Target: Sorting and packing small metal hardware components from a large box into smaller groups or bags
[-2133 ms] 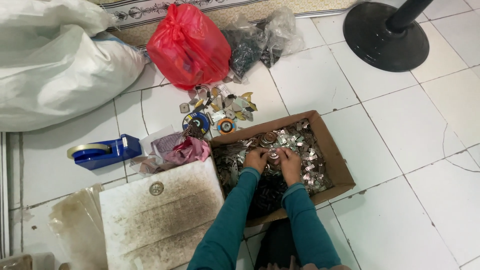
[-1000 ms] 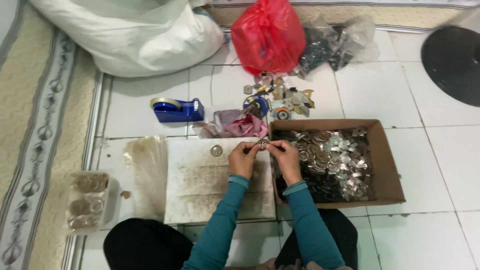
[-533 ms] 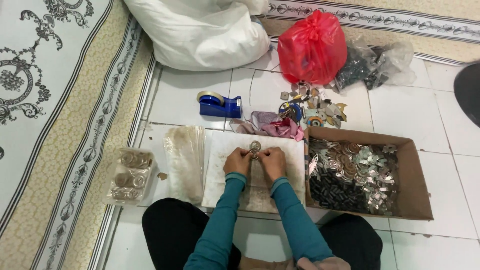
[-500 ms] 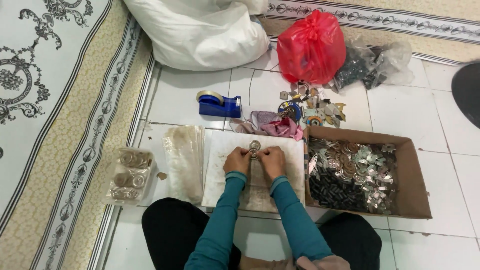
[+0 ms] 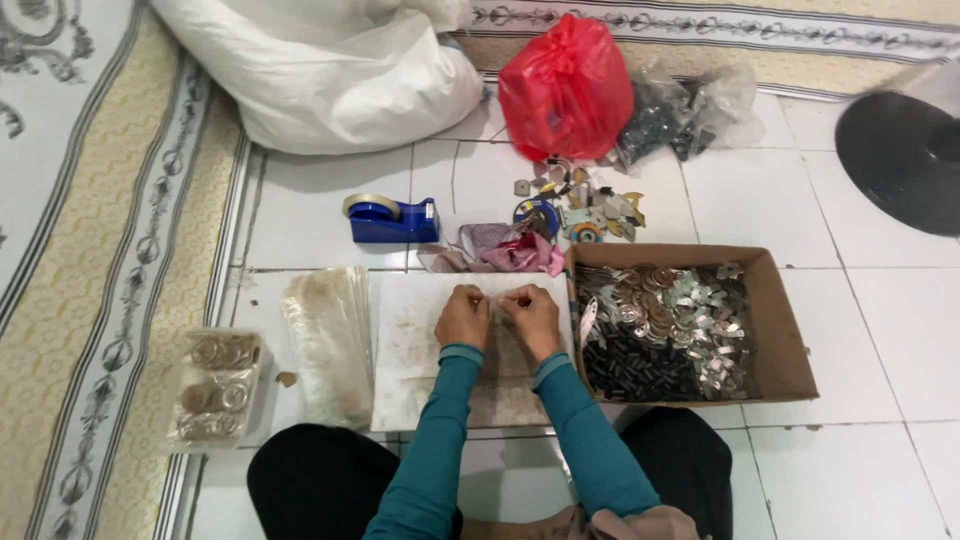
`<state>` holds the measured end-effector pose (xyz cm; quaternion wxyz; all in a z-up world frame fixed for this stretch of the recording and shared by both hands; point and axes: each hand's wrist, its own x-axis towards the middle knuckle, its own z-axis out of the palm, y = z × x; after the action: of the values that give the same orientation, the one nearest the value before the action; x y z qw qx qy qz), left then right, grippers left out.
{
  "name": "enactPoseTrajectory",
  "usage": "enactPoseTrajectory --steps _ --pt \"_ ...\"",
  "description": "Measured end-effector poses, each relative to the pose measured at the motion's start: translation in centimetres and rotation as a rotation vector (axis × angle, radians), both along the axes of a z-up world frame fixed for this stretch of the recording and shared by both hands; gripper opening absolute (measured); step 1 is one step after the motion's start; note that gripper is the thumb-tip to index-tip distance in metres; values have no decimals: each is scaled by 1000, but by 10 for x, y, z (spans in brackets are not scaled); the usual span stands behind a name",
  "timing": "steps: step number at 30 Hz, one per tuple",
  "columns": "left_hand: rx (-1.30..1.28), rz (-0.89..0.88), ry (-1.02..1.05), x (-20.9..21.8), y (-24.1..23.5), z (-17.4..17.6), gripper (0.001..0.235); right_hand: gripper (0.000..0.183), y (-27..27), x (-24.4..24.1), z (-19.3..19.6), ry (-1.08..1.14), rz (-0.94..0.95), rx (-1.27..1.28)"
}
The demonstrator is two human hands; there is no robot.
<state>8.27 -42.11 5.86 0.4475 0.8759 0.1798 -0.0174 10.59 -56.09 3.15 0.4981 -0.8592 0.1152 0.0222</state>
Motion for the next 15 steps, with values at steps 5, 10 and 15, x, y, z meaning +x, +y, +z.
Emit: enactPoseTrajectory --steps 5,10,15 --pt "-66 -262 -125 37 -111 -10 16 24 -117 14 -6 -45 -187 -17" --pt "-34 -538 -180 61 -228 -50 18 25 -260 24 -72 -16 -355 -79" --pt "302 -771 184 76 -306 -75 21 19 -345 27 -138 124 -360 -211"
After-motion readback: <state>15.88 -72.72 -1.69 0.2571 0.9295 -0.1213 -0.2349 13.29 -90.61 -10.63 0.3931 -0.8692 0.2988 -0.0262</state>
